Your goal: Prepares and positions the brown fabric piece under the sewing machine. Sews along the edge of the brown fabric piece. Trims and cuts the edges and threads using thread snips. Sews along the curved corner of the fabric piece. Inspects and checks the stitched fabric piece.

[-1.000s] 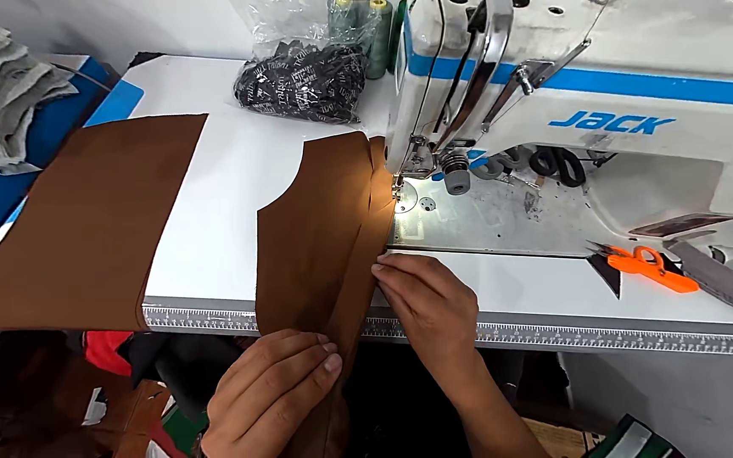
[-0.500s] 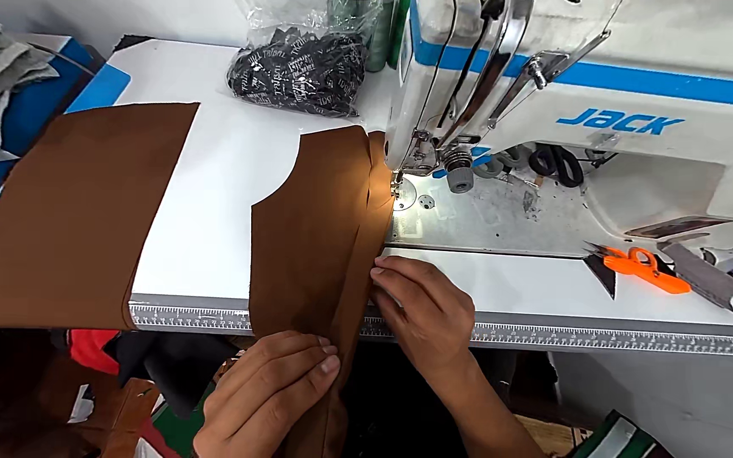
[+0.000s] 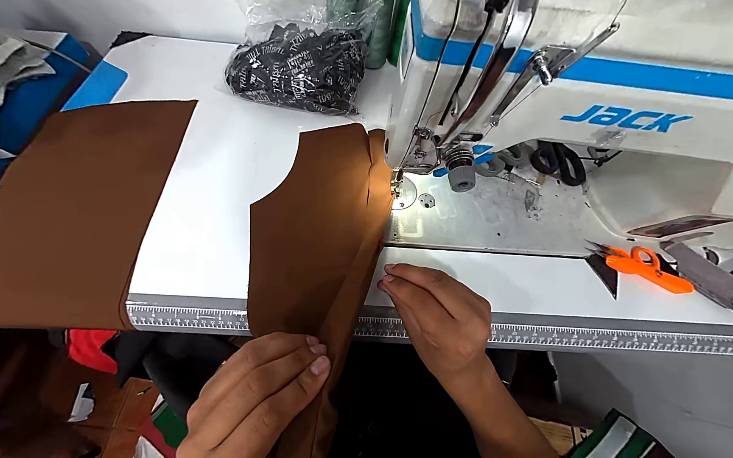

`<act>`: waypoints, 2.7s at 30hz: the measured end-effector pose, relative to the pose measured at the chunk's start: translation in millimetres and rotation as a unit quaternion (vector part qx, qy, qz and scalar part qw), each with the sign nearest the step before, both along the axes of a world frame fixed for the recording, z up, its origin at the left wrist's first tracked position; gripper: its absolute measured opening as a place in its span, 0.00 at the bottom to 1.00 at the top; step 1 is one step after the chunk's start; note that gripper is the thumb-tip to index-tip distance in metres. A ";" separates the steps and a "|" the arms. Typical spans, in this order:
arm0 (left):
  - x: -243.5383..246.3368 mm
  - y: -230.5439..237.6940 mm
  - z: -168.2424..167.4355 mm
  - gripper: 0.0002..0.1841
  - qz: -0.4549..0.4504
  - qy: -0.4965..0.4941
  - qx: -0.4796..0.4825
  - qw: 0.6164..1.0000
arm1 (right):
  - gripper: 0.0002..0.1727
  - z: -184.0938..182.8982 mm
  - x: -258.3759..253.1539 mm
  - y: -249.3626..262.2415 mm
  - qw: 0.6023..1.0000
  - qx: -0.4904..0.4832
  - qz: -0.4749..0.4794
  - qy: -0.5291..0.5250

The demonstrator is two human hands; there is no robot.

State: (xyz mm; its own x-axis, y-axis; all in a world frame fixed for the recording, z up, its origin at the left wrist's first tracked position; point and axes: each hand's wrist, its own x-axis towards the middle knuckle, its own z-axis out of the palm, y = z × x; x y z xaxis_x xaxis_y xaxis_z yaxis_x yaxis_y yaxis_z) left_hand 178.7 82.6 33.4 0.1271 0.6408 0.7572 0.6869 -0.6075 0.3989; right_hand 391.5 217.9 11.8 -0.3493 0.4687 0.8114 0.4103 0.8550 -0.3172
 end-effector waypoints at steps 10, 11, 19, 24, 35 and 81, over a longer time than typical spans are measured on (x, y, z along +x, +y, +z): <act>8.4 0.8 -1.8 0.08 -0.006 0.025 0.008 1.000 | 0.14 12.8 -13.1 12.9 0.981 -0.183 -0.043 -0.052; 9.0 0.8 -2.2 0.08 -0.007 0.029 0.010 0.999 | 0.11 13.7 -12.4 15.4 0.981 -0.182 -0.045 -0.051; 0.0 -1.0 -6.0 0.07 0.010 -0.011 -0.005 1.000 | 0.06 12.2 -6.5 22.4 0.990 -0.137 -0.030 -0.021; -0.3 -0.5 -5.2 0.08 0.007 -0.032 -0.004 0.999 | 0.07 14.5 -8.9 28.6 0.983 -0.149 0.042 -0.098; -2.2 -2.3 -6.3 0.08 0.011 -0.014 -0.003 1.000 | 0.06 17.3 -12.8 -9.6 0.987 -0.113 0.083 -0.082; 30.0 -1.0 -35.2 0.08 -0.044 0.130 -0.045 0.990 | 0.16 -13.2 51.5 -19.8 0.961 -0.106 0.081 -0.243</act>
State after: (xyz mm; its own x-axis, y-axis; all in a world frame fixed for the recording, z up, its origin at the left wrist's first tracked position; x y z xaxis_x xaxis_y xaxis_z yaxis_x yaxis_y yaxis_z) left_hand 208.8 81.6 -1.8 0.3681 0.6816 0.6323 0.7191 -0.6398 0.2711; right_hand 443.0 198.1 -1.4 -0.7457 0.5123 0.4259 0.4204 0.8578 -0.2958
